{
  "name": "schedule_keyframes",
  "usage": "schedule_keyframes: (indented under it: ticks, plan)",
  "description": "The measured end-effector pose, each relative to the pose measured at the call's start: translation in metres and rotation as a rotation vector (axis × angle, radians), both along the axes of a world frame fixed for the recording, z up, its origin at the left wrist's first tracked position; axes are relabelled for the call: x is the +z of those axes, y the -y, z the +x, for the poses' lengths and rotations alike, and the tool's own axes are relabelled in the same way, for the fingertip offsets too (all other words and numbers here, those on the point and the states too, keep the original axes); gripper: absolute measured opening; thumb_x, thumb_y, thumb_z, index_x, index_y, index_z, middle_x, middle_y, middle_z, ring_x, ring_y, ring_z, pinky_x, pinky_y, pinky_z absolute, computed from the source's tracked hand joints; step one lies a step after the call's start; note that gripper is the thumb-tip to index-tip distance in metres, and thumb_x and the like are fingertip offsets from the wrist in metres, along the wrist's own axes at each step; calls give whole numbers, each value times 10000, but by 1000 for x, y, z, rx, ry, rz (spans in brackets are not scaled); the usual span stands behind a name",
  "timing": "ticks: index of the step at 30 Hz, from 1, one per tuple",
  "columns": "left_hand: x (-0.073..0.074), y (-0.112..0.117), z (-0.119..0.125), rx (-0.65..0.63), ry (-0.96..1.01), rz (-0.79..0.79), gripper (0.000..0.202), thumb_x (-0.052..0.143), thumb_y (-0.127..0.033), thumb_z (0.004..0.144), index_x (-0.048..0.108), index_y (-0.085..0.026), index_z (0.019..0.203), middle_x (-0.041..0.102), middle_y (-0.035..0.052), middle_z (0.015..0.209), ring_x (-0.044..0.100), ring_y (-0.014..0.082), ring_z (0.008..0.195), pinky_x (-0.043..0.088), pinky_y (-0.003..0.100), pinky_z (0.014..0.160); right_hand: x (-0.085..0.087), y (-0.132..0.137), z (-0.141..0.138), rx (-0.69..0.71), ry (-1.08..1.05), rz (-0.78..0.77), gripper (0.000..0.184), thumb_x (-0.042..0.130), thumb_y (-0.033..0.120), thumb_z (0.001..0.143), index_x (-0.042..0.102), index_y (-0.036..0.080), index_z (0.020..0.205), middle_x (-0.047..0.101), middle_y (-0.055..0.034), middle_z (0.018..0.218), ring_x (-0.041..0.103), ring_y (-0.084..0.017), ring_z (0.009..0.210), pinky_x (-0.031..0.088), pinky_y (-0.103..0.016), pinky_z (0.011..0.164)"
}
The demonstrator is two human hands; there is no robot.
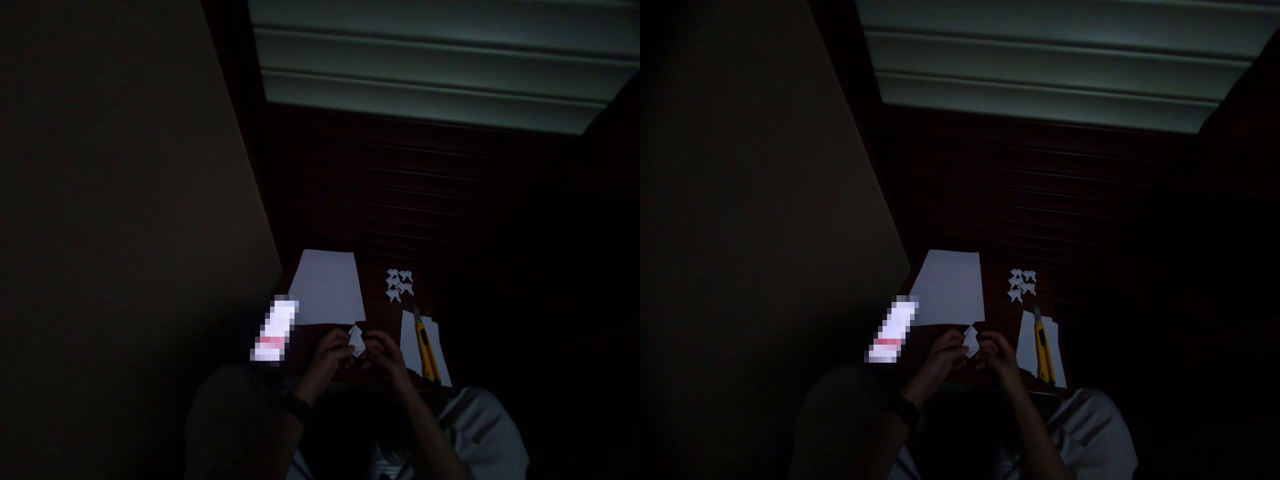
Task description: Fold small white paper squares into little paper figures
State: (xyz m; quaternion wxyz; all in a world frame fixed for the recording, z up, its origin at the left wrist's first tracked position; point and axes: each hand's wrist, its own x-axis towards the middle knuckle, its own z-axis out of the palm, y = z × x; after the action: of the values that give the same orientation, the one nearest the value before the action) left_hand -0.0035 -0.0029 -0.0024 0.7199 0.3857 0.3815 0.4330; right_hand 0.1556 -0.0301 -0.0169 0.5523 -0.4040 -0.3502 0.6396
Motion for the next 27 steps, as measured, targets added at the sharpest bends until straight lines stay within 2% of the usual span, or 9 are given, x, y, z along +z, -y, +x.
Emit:
schedule_keyframes:
  ticks: [3,7,12,17,21,27]
  plan:
    - [0,1,1,17,-8,0,281,653,-276,651,483,-165,845,583,5,691,561,106,516,378,190,453,2,1,-1,15,47,-5,330,648,334,674,637,176,964,636,-74,862,586,-194,733,485,-303,600]
    - [-1,2,2,-11,-41,53,293,644,-289,671,486,-162,882,586,9,696,562,112,521,383,195,457,2,1,-4,-51,182,-12,302,649,362,693,661,176,931,647,-53,811,581,-191,727,472,-309,638]
    - [-3,3,3,-18,-63,140,469,638,-285,690,462,-187,1114,598,4,704,569,126,555,415,218,497,2,-1,-5,-75,369,44,333,684,364,657,670,185,938,657,-44,781,578,-202,721,451,-325,681]
    - [-9,1,4,-20,-100,139,360,610,-335,709,581,-127,1001,635,78,829,588,153,639,432,239,548,6,0,0,1,405,88,347,665,349,674,656,192,983,662,-42,767,582,-210,741,447,-338,703]
    - [-12,0,2,-21,-74,96,322,600,-312,708,605,-114,962,646,92,801,594,164,631,428,244,535,4,0,6,95,364,120,389,675,293,660,629,205,1036,662,-36,788,591,-198,731,452,-327,691]
    - [-8,-1,-1,-126,-49,124,340,636,-246,668,615,-107,977,643,98,793,602,189,688,449,268,587,-3,-5,10,-46,530,132,212,656,322,683,699,213,860,666,-60,846,585,-223,804,431,-355,758]
